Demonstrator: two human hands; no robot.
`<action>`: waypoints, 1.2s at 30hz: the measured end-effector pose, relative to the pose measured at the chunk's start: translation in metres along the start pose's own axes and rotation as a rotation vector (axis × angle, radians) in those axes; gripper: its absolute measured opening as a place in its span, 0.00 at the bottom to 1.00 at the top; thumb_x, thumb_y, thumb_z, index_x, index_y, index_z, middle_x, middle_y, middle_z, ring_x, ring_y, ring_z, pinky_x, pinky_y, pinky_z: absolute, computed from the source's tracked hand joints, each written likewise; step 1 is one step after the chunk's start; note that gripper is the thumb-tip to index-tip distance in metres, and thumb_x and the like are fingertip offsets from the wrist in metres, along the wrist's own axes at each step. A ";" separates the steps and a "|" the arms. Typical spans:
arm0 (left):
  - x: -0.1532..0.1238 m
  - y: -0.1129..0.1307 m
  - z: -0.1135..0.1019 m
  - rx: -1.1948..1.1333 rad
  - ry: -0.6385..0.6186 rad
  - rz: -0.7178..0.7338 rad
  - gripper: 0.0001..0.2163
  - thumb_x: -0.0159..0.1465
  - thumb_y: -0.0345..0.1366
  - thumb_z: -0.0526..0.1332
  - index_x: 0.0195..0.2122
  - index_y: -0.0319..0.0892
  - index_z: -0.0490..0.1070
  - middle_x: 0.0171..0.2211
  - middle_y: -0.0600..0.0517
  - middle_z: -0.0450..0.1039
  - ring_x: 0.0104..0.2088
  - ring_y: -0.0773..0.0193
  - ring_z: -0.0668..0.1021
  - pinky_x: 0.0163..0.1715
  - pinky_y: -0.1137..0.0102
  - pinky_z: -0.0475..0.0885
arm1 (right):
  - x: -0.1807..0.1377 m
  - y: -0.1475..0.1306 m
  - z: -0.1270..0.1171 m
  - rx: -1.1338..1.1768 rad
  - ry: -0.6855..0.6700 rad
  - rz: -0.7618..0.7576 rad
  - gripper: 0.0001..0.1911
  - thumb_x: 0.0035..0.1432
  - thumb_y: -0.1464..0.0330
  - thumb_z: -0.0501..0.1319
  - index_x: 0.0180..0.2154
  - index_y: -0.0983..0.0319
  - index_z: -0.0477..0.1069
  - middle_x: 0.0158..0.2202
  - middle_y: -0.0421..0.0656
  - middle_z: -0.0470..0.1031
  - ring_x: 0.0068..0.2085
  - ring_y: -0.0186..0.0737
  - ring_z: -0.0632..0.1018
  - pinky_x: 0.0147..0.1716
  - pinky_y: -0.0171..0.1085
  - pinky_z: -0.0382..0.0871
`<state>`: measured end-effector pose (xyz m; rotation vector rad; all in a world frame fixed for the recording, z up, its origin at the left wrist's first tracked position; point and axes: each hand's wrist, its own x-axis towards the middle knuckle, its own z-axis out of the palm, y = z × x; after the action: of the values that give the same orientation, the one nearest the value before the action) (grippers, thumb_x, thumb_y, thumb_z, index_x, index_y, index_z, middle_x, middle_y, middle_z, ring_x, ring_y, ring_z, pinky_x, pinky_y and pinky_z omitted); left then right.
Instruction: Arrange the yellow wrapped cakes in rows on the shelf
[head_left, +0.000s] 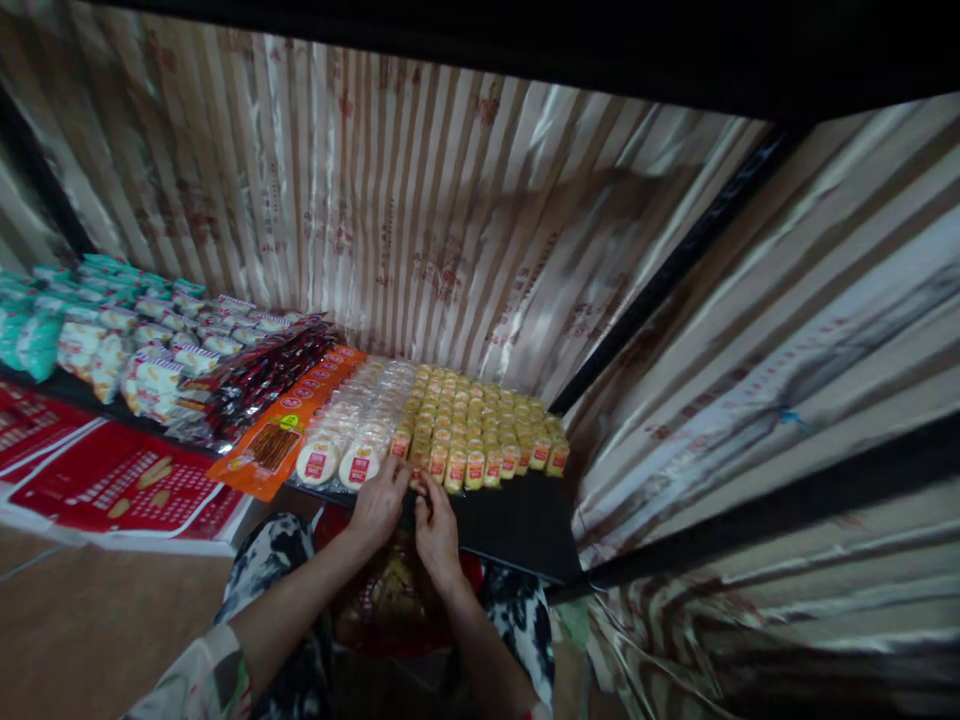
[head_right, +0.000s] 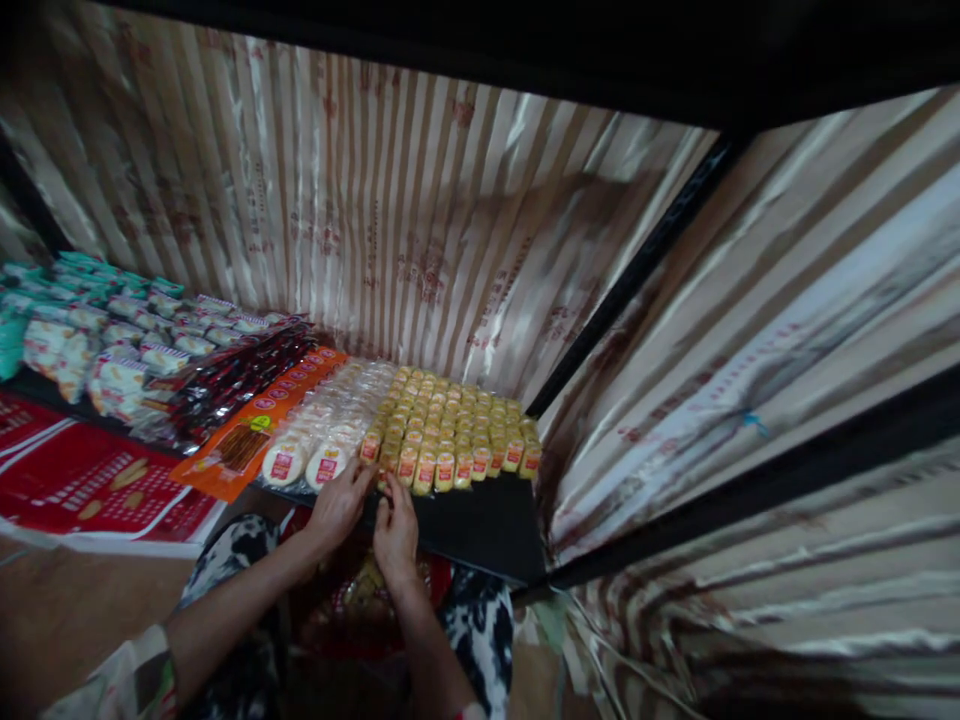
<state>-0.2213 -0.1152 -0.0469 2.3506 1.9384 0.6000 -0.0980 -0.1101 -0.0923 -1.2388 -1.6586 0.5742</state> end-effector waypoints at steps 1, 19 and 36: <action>-0.002 0.002 -0.004 -0.009 0.003 0.008 0.18 0.61 0.23 0.48 0.50 0.41 0.63 0.44 0.45 0.65 0.39 0.62 0.74 0.32 0.71 0.72 | -0.002 -0.002 -0.002 0.015 0.003 0.001 0.21 0.55 0.70 0.50 0.51 0.62 0.68 0.47 0.48 0.73 0.44 0.38 0.76 0.44 0.38 0.71; 0.054 0.103 -0.004 -0.226 0.175 0.193 0.11 0.62 0.29 0.52 0.42 0.41 0.71 0.36 0.48 0.69 0.40 0.61 0.71 0.42 0.66 0.69 | -0.009 0.025 -0.092 -0.047 0.287 0.118 0.17 0.58 0.64 0.51 0.48 0.63 0.68 0.46 0.50 0.72 0.43 0.40 0.74 0.38 0.38 0.72; 0.153 0.200 0.078 -0.283 -0.017 0.252 0.11 0.61 0.26 0.52 0.41 0.39 0.71 0.39 0.49 0.66 0.42 0.63 0.69 0.43 0.71 0.67 | 0.029 0.114 -0.155 -0.417 0.364 0.076 0.24 0.56 0.72 0.46 0.54 0.64 0.64 0.55 0.49 0.65 0.56 0.46 0.63 0.53 0.51 0.60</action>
<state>0.0134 0.0026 -0.0237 2.4180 1.4462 0.8053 0.0913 -0.0658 -0.1044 -1.6033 -1.4626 0.0314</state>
